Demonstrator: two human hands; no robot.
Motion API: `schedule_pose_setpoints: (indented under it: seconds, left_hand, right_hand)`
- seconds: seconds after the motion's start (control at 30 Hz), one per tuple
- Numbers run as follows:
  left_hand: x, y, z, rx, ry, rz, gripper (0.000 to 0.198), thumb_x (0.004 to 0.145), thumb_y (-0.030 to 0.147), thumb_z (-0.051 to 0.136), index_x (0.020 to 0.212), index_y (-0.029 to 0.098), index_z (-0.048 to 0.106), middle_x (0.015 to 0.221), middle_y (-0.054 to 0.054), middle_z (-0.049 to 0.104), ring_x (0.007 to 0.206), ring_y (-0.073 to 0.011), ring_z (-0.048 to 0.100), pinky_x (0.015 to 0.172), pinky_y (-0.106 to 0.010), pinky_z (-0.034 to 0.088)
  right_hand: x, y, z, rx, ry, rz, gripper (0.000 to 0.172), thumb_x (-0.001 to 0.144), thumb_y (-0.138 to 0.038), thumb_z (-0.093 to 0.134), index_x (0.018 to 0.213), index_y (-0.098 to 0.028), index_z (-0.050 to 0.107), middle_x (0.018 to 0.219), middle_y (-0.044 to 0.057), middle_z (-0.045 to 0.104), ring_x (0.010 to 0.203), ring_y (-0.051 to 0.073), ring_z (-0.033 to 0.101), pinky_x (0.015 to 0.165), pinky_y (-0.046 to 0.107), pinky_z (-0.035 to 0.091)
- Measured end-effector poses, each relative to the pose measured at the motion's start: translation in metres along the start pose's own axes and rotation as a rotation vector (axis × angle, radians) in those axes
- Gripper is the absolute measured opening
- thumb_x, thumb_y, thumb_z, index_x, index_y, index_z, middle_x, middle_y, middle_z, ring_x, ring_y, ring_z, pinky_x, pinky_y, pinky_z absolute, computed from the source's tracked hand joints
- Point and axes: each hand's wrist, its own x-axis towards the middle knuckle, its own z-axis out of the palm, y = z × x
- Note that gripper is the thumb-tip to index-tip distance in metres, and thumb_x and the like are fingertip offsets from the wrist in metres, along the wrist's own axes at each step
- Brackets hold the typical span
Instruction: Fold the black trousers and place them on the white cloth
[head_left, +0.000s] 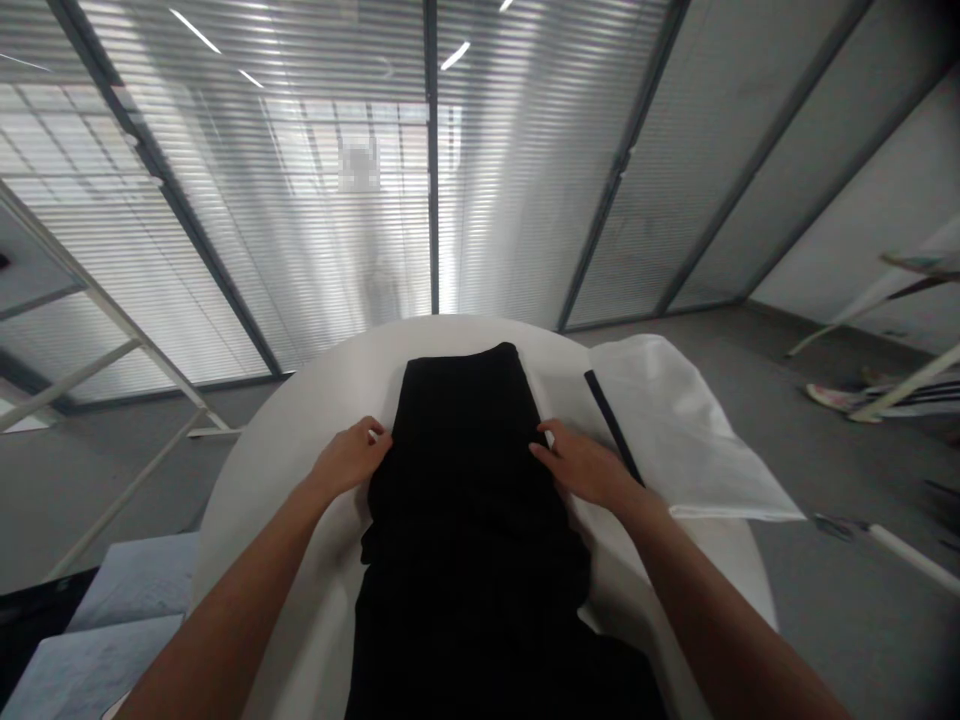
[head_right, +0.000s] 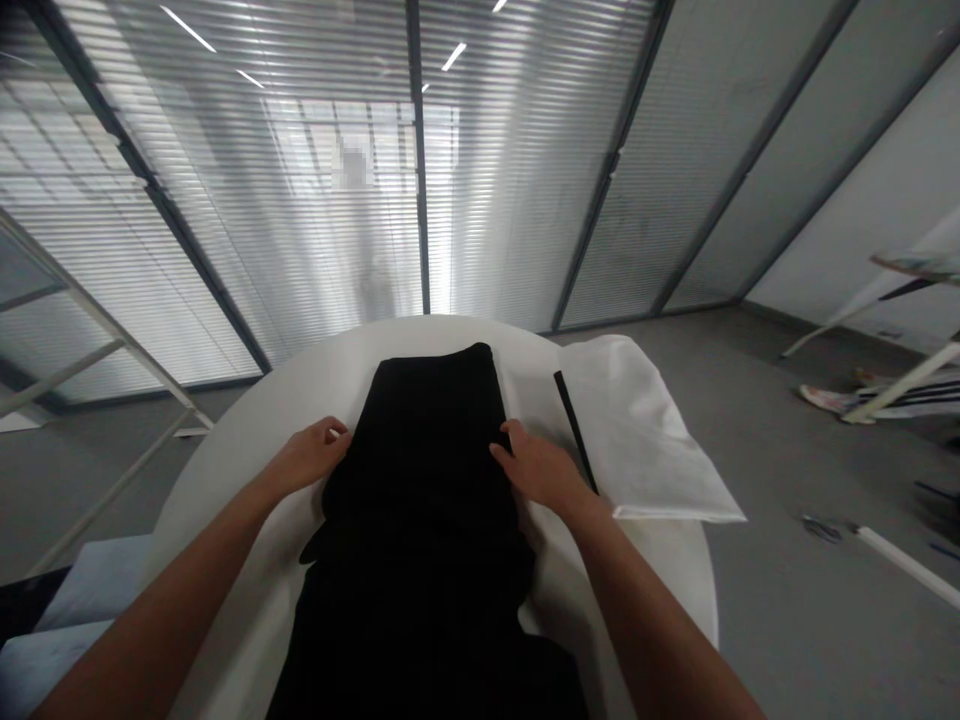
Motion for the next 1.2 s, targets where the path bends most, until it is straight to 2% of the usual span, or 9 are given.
schedule_pose_setpoints:
  seconds: [0.1, 0.2, 0.4, 0.47, 0.53, 0.63, 0.87, 1.07, 1.2]
  left_hand:
    - [0.005, 0.006, 0.011, 0.058, 0.043, -0.018, 0.041, 0.088, 0.049, 0.042, 0.111, 0.020, 0.059, 0.097, -0.010, 0.071, 0.089, -0.0238, 0.065, 0.076, -0.031, 0.045]
    - [0.003, 0.006, 0.008, 0.066, -0.026, 0.055, 0.032, 0.086, 0.041, 0.044, 0.098, 0.018, 0.065, 0.094, -0.010, 0.070, 0.088, -0.0227, 0.064, 0.075, -0.029, 0.044]
    - [-0.010, -0.009, -0.019, -0.065, -0.480, 0.175, 0.026, 0.078, 0.035, 0.047, 0.065, 0.018, 0.060, 0.056, 0.000, 0.057, 0.054, -0.0142, 0.053, 0.050, -0.024, 0.036]
    - [-0.008, -0.013, -0.020, -0.081, -0.421, 0.144, 0.027, 0.078, 0.035, 0.045, 0.064, 0.018, 0.060, 0.056, -0.001, 0.056, 0.052, -0.0132, 0.051, 0.049, -0.024, 0.036]
    - [-0.002, -0.013, -0.016, -0.105, -0.269, 0.081, 0.030, 0.080, 0.038, 0.043, 0.069, 0.017, 0.061, 0.061, -0.002, 0.058, 0.052, -0.0133, 0.052, 0.049, -0.024, 0.037]
    - [0.011, -0.008, -0.010, -0.167, -0.123, -0.048, 0.034, 0.082, 0.042, 0.043, 0.077, 0.014, 0.062, 0.069, -0.006, 0.063, 0.053, -0.0134, 0.054, 0.048, -0.024, 0.037]
    - [0.055, 0.015, -0.014, -0.434, -0.168, -0.269, 0.023, 0.079, 0.040, 0.057, 0.076, 0.017, 0.062, 0.062, -0.001, 0.062, 0.053, -0.0137, 0.056, 0.047, -0.023, 0.039]
    - [0.086, 0.029, -0.012, -0.580, -0.129, -0.323, 0.025, 0.071, 0.030, 0.071, 0.060, 0.017, 0.053, 0.043, 0.004, 0.045, 0.039, -0.0093, 0.043, 0.044, -0.024, 0.037]
    - [0.094, 0.029, -0.008, -0.682, -0.140, -0.293, 0.027, 0.066, 0.023, 0.073, 0.053, 0.018, 0.049, 0.038, 0.007, 0.035, 0.035, -0.0075, 0.035, 0.042, -0.023, 0.036]
  right_hand:
    - [0.006, 0.001, 0.012, -0.071, 0.066, 0.046, 0.042, 0.094, -0.038, 0.042, 0.130, -0.016, 0.043, 0.108, 0.013, 0.065, 0.094, 0.026, 0.063, 0.075, 0.032, 0.042]
    - [0.005, 0.001, 0.010, -0.029, -0.007, -0.021, 0.037, 0.091, -0.026, 0.044, 0.126, -0.016, 0.046, 0.104, 0.012, 0.066, 0.093, 0.023, 0.063, 0.076, 0.030, 0.041]
    - [-0.003, 0.002, -0.013, 0.139, -0.277, -0.132, 0.020, 0.082, -0.021, 0.050, 0.097, -0.020, 0.062, 0.083, 0.003, 0.067, 0.077, 0.018, 0.061, 0.067, 0.027, 0.040]
    - [-0.001, 0.003, -0.013, 0.126, -0.208, -0.083, 0.020, 0.087, -0.032, 0.048, 0.092, -0.021, 0.064, 0.086, 0.005, 0.067, 0.079, 0.020, 0.061, 0.068, 0.028, 0.040]
    - [0.003, 0.002, -0.009, 0.080, -0.086, -0.012, 0.027, 0.091, -0.039, 0.043, 0.090, -0.021, 0.064, 0.089, 0.007, 0.068, 0.083, 0.021, 0.062, 0.071, 0.029, 0.039]
    - [0.014, -0.002, -0.005, 0.010, 0.017, 0.077, 0.030, 0.092, -0.039, 0.041, 0.094, -0.020, 0.063, 0.091, 0.010, 0.069, 0.086, 0.023, 0.063, 0.074, 0.031, 0.039]
    - [0.065, -0.012, -0.018, 0.056, 0.073, 0.090, 0.025, 0.085, -0.033, 0.049, 0.097, -0.017, 0.065, 0.096, 0.011, 0.070, 0.090, 0.025, 0.065, 0.076, 0.031, 0.044]
    - [0.112, -0.009, -0.014, 0.612, 0.161, 0.389, 0.018, 0.076, -0.026, 0.060, 0.090, -0.016, 0.065, 0.090, 0.011, 0.068, 0.075, 0.022, 0.064, 0.059, 0.028, 0.050]
    - [0.126, -0.009, -0.003, 0.819, 0.180, 0.462, 0.012, 0.077, -0.025, 0.059, 0.087, -0.019, 0.061, 0.091, 0.010, 0.065, 0.076, 0.019, 0.062, 0.054, 0.027, 0.053]
